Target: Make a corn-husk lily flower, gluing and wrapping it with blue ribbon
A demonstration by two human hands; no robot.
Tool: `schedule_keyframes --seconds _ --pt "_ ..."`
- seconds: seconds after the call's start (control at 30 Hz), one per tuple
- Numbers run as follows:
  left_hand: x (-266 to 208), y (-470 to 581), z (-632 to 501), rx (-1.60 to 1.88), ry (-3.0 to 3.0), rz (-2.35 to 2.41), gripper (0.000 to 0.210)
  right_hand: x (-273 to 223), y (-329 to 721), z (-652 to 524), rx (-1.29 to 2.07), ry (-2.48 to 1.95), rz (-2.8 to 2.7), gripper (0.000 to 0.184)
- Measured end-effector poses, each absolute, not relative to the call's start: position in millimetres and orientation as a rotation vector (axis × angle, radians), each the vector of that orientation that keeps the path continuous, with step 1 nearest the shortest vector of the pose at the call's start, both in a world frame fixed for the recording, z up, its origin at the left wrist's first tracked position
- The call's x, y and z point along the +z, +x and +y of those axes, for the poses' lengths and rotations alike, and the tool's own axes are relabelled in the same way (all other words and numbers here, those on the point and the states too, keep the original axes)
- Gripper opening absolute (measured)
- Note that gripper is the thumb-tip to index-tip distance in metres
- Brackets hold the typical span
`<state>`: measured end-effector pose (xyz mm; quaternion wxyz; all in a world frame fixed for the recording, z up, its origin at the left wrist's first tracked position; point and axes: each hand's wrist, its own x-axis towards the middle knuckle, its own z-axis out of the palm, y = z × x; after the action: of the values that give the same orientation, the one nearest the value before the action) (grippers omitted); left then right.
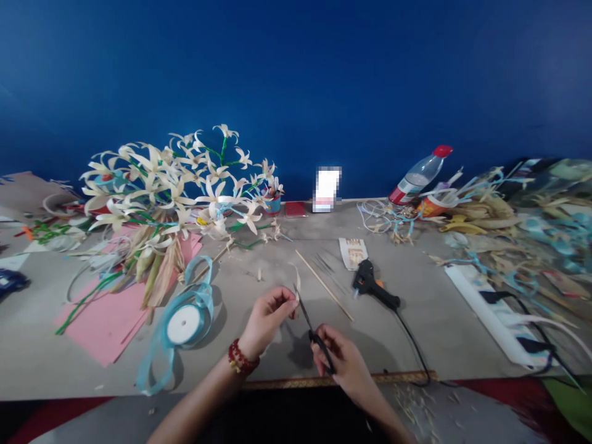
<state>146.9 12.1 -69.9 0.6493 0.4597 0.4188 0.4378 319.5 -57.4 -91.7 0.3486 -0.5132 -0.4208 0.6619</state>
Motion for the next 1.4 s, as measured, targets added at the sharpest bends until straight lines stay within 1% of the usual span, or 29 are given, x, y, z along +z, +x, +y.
schedule_keyframes --seconds 0.2,0.3,0.47,0.57,0.7,0.8,0.93,1.0,1.1,1.27,1.4 --pt "-70.9 145.0 14.4 0.925 1.081 0.956 0.024 -97.4 321.6 -51.8 1.643 -1.431 -1.025 0.049" --pt "-67.9 142.5 12.0 0.852 1.09 0.922 0.019 -94.3 320.5 -43.6 1.584 -1.409 -0.96 0.044" --pt "-59.5 133.5 7.1 0.792 1.225 0.979 0.005 -73.2 309.1 -19.3 1.459 -1.272 -0.966 0.036" --pt "-55.3 126.1 7.1 0.778 1.306 0.98 0.005 -64.0 302.0 -8.1 1.469 -1.206 -0.973 0.033" --pt "-53.2 119.4 8.6 0.749 1.323 0.932 0.007 -64.3 297.9 -4.6 1.494 -1.174 -1.009 0.033" --pt "-53.8 119.5 6.4 0.81 1.158 0.903 0.01 -67.4 296.1 -7.2 1.455 -1.195 -1.002 0.03" --pt "-58.3 126.5 -1.8 0.946 0.781 0.803 0.024 -69.5 289.5 -10.6 1.336 -1.197 -0.863 0.024" --pt "-62.2 131.7 -6.1 0.992 0.69 0.765 0.02 -69.8 283.9 -11.4 1.32 -1.159 -0.792 0.025" --pt "-66.5 137.8 -10.0 1.077 0.669 0.755 0.014 -69.9 275.6 -12.3 1.349 -1.103 -0.741 0.029" --pt "-62.8 135.3 -9.4 1.142 0.726 0.777 0.014 -67.6 277.2 -19.1 1.421 -1.127 -0.788 0.034" --pt "-56.6 127.4 -7.0 1.151 0.712 0.801 0.013 -61.8 293.4 -34.8 1.669 -1.157 -0.966 0.041"
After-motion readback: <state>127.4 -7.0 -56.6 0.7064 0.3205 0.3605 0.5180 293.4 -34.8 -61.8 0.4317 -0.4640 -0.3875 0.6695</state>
